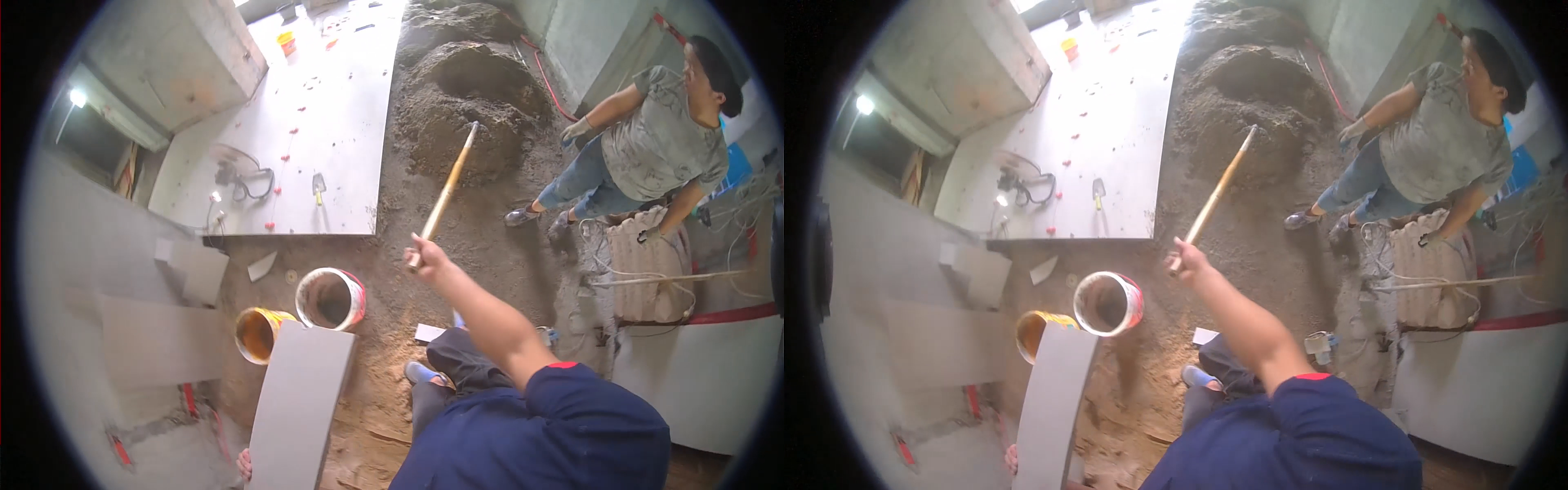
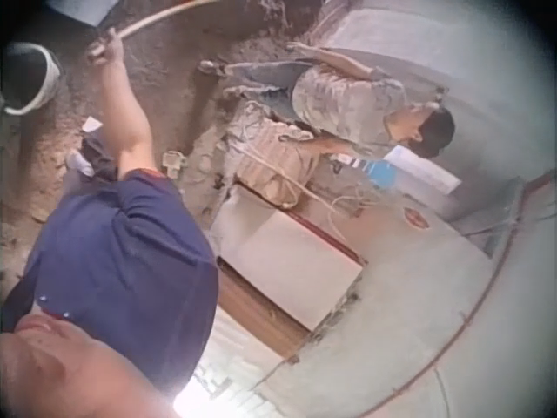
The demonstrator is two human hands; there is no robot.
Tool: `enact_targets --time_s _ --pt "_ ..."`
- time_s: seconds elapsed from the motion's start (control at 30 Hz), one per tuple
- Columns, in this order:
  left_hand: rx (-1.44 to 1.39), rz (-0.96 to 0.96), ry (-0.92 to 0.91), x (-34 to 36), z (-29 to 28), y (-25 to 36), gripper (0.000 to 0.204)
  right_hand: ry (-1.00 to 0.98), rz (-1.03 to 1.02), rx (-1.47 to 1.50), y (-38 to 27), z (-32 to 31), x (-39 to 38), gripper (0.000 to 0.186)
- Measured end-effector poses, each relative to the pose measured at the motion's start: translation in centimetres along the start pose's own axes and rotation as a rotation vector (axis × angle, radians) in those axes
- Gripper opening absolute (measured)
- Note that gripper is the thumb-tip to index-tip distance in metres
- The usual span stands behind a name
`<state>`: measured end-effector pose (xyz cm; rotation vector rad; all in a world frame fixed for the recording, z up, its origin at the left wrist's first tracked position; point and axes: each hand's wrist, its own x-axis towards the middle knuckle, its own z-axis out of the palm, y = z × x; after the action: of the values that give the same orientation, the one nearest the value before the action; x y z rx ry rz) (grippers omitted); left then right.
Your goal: The person uses a hand-held tile cutter to score and cut a large tile while it is positioned on a pile of sand. They then pick up the cut piece of tile and carry it over to an area where tiling work is in progress.
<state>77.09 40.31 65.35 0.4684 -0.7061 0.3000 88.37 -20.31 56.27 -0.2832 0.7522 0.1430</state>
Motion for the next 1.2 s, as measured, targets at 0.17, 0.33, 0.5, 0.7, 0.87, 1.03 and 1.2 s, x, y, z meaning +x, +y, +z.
enact_targets --time_s 0.17,0.33,0.5,0.7,0.87,1.03,1.2 --pt "0.055 -0.058 -0.147 10.8 -1.3 -2.1 0.014 0.129 0.053 -0.389 -4.0 -7.4 -12.5 0.022" --pt "0.004 -0.087 -0.273 19.0 -4.9 -13.3 0.013 0.555 0.234 -0.466 -5.8 -17.6 -21.0 0.023" --pt "-0.047 -0.145 -0.325 27.3 -8.3 -23.9 0.013 0.455 0.382 -0.448 -5.3 -20.9 -17.1 0.019" --pt "-0.032 -0.16 -0.411 38.1 -11.6 -33.0 0.014 0.639 0.222 -0.384 -9.8 -13.4 -9.1 0.024" --pt "-0.119 -0.188 -0.437 44.1 -17.4 -44.9 0.016 0.873 0.071 -0.684 -14.8 -18.0 -5.6 0.026" --pt "-0.059 -0.172 -0.467 51.9 -21.1 -50.7 0.017 1.01 0.251 -1.056 -19.2 -8.8 -2.8 0.026" --pt "-0.022 -0.252 -0.325 56.1 -22.1 -62.0 0.04 1.197 0.062 -1.351 -23.6 -12.4 2.1 0.028"
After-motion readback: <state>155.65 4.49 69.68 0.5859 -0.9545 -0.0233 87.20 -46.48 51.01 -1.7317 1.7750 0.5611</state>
